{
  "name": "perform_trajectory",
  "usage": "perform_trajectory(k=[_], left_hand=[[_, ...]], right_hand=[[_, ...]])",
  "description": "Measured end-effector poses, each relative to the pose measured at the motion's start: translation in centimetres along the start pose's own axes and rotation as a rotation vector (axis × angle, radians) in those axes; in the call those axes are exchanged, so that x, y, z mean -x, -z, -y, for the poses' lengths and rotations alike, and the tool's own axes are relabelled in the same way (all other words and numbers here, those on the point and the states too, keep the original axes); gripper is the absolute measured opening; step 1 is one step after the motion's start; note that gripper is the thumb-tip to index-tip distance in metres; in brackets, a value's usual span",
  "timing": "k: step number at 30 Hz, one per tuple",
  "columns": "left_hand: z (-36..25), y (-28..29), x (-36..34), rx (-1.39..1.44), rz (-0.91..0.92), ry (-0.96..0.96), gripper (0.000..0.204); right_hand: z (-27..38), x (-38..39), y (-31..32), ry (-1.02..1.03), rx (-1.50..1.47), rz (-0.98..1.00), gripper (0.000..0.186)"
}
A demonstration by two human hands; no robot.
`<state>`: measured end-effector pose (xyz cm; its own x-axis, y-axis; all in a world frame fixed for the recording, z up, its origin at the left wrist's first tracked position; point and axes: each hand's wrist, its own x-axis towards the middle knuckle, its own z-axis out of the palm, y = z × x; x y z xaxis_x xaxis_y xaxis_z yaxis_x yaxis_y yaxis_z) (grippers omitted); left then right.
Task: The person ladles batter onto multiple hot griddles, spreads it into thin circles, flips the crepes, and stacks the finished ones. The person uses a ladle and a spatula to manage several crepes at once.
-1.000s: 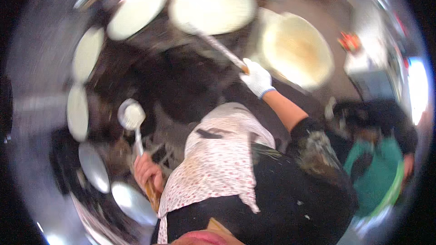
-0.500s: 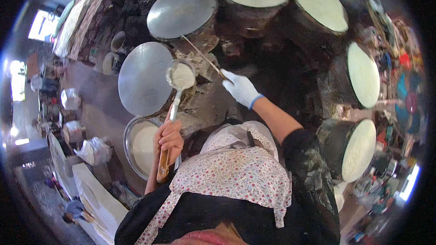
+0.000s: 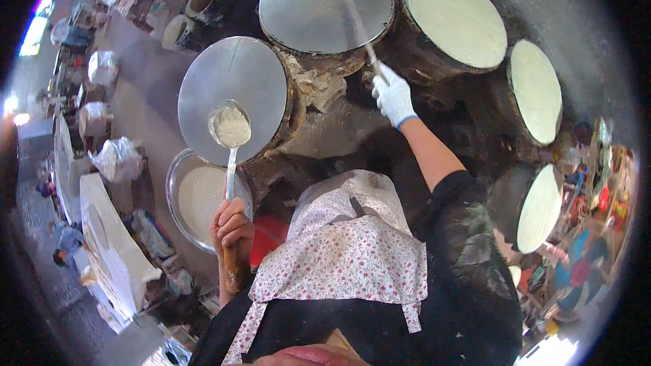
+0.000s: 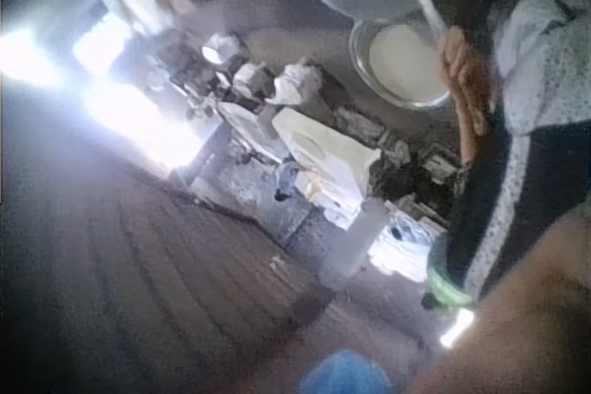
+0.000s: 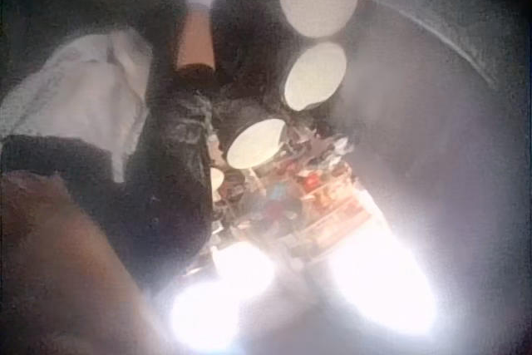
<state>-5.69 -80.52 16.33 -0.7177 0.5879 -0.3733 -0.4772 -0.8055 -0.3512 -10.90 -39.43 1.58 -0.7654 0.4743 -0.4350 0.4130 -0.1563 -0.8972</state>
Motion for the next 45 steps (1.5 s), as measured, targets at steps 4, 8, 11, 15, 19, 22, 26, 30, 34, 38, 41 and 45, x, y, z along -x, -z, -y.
perform_trajectory(k=[4,8,11,15,19,22,26,30,34,38,41,45], left_hand=[[4.5,1.3,-1.9,-0.013,0.057,-0.121,0.057],[8.0,3.6,-3.0,0.091,0.085,-0.218,0.058],[8.7,6.5,-2.3,0.188,0.119,-0.294,0.060],[8.5,10.4,0.7,0.302,0.102,-0.452,0.037],[8.1,15.5,3.8,0.287,0.118,-0.622,0.037],[6.6,20.4,5.2,0.408,0.091,-0.724,0.036],[4.9,26.3,6.7,0.432,0.090,-0.844,0.019],[3.7,30.0,7.6,0.504,0.079,-0.832,0.032],[2.9,31.9,7.6,0.499,0.110,-0.801,0.032],[2.1,32.2,7.2,0.516,0.086,-0.786,0.036],[1.8,31.2,7.8,0.496,0.083,-0.788,0.039],[1.5,27.9,10.6,0.415,0.056,-0.855,0.038]], right_hand=[[-0.2,-2.4,4.4,-0.149,0.146,0.176,0.044],[-1.1,-3.9,8.7,0.023,0.264,0.182,0.047],[-3.5,-2.4,10.2,0.325,0.511,0.487,0.048],[-8.0,-1.5,9.9,0.647,0.932,0.763,0.025],[-13.7,-7.7,6.3,0.786,1.592,1.092,0.009],[-18.9,-15.2,1.0,0.872,1.909,1.005,0.015],[-24.5,-23.6,-5.7,1.034,2.092,0.956,0.015],[-28.6,-28.3,-9.9,1.050,2.336,0.926,0.012],[-30.7,-31.2,-10.0,1.144,2.363,0.957,0.017],[-32.0,-33.1,-10.3,1.206,2.445,1.062,0.019],[-32.2,-32.7,-13.1,1.191,2.448,1.039,0.021],[-29.5,-27.2,-17.3,1.237,2.274,0.998,0.023]])
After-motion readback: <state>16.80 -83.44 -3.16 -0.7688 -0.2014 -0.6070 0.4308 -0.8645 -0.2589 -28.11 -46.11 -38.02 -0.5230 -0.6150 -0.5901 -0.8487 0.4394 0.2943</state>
